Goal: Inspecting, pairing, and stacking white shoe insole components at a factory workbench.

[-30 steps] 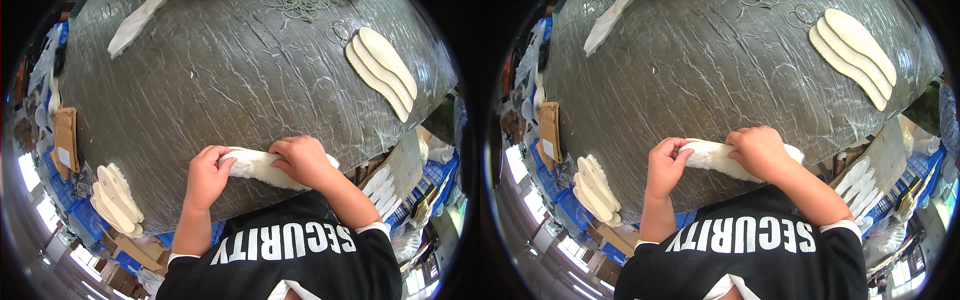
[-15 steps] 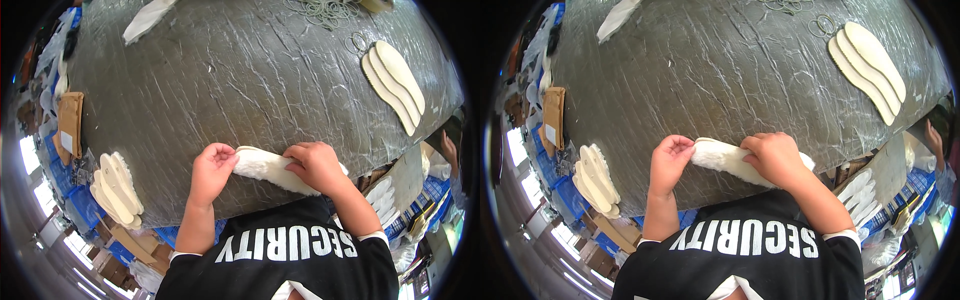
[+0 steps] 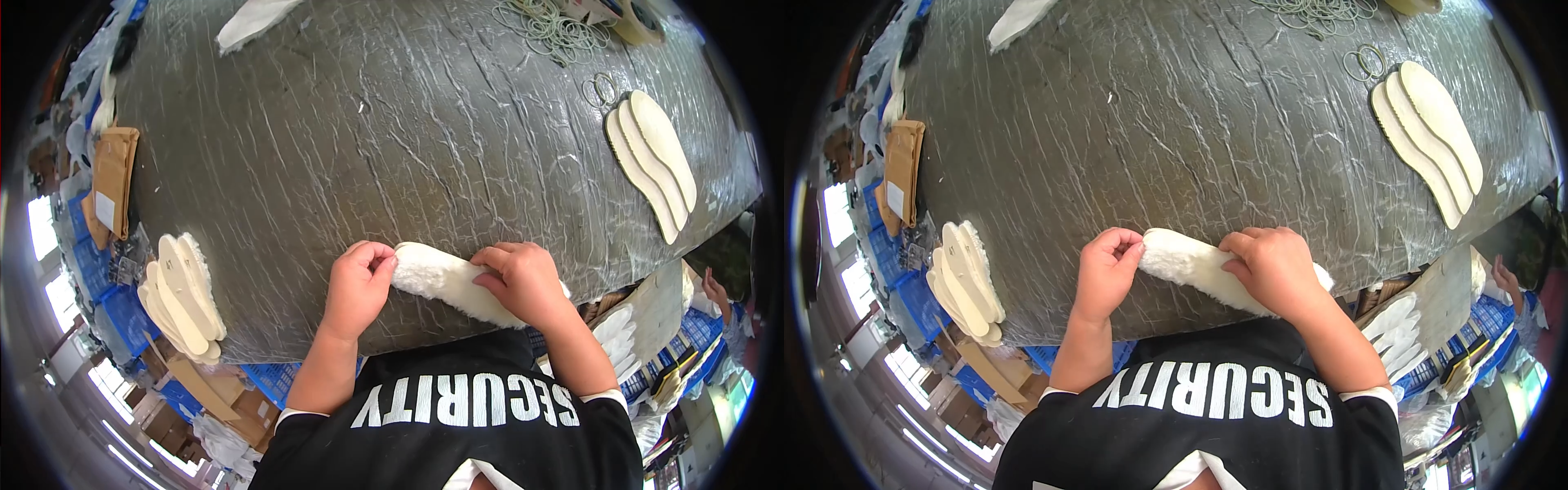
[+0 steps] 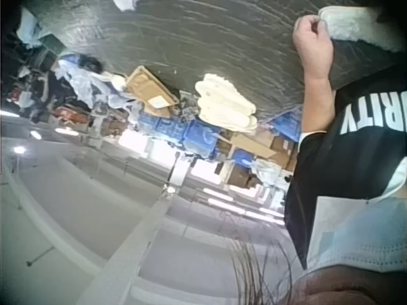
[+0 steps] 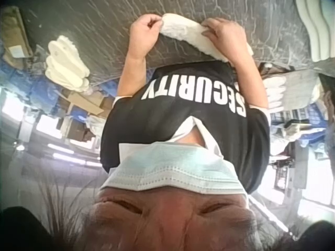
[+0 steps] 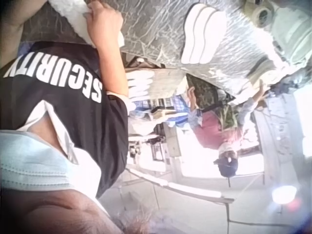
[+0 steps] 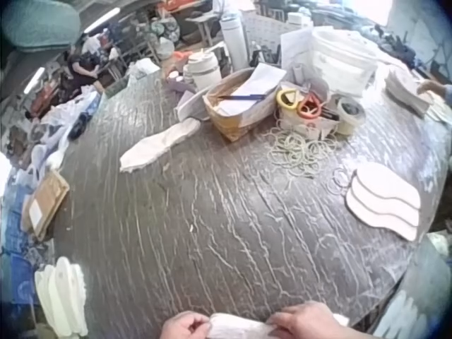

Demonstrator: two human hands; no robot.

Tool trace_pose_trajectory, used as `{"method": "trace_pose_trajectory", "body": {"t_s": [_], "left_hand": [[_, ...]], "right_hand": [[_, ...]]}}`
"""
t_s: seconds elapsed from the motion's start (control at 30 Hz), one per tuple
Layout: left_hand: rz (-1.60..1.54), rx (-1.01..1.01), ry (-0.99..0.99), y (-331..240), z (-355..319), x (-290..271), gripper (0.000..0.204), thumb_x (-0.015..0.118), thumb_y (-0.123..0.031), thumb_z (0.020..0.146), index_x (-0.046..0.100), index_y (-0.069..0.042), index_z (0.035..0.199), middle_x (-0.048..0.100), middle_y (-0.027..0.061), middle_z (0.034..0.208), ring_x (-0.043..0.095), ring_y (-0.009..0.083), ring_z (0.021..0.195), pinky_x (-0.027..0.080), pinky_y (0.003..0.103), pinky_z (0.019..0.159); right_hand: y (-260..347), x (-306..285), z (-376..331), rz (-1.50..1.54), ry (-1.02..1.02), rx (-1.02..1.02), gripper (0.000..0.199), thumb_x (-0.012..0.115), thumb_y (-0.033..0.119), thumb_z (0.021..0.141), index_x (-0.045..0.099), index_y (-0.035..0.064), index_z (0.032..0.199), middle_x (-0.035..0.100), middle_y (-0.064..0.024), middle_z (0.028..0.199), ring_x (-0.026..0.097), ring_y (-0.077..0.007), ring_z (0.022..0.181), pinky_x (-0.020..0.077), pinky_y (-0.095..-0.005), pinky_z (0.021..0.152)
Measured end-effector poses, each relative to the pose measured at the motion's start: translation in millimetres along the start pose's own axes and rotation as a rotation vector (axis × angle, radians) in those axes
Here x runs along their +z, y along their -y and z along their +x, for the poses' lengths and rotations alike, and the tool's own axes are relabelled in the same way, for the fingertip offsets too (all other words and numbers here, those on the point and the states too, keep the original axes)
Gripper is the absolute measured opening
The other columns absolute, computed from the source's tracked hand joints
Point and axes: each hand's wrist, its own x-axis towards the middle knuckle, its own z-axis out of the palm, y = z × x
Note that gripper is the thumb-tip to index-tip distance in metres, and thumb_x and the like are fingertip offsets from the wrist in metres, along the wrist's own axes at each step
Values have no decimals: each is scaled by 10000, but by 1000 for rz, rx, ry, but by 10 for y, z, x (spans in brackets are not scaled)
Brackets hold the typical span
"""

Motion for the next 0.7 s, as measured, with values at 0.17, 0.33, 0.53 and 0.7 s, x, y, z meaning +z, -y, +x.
{"method": "trace_pose_trajectory", "body": {"t_s": [0.17,0.33,0.53,0.7], "left_hand": [[-4,133,-87,19,20,78,24,637,33,827,637,41,850,589,32,863,539,72,680,455,226,634],[152,115,-105,-32,40,102,19,639,47,812,626,48,826,581,54,855,541,86,680,451,234,618],[332,424,-313,108,-6,65,173,692,-15,769,626,-13,930,622,109,956,622,240,806,509,316,697],[406,715,56,-23,-148,-141,560,801,-146,653,561,-89,1156,554,124,1289,522,336,1176,364,461,1009]], "right_hand": [[-14,16,-11,-21,-8,0,197,737,129,708,686,93,895,659,-89,782,638,-316,714,504,-404,645],[-16,18,-16,-43,1,-5,180,722,141,727,684,101,898,662,-75,788,636,-307,726,500,-413,672],[0,26,-13,-81,-20,-14,185,729,139,723,683,90,896,660,-94,787,628,-320,710,502,-406,654],[-4,-148,45,475,364,361,180,623,90,864,654,38,1034,690,-79,864,662,-163,797,505,-313,739]]}}
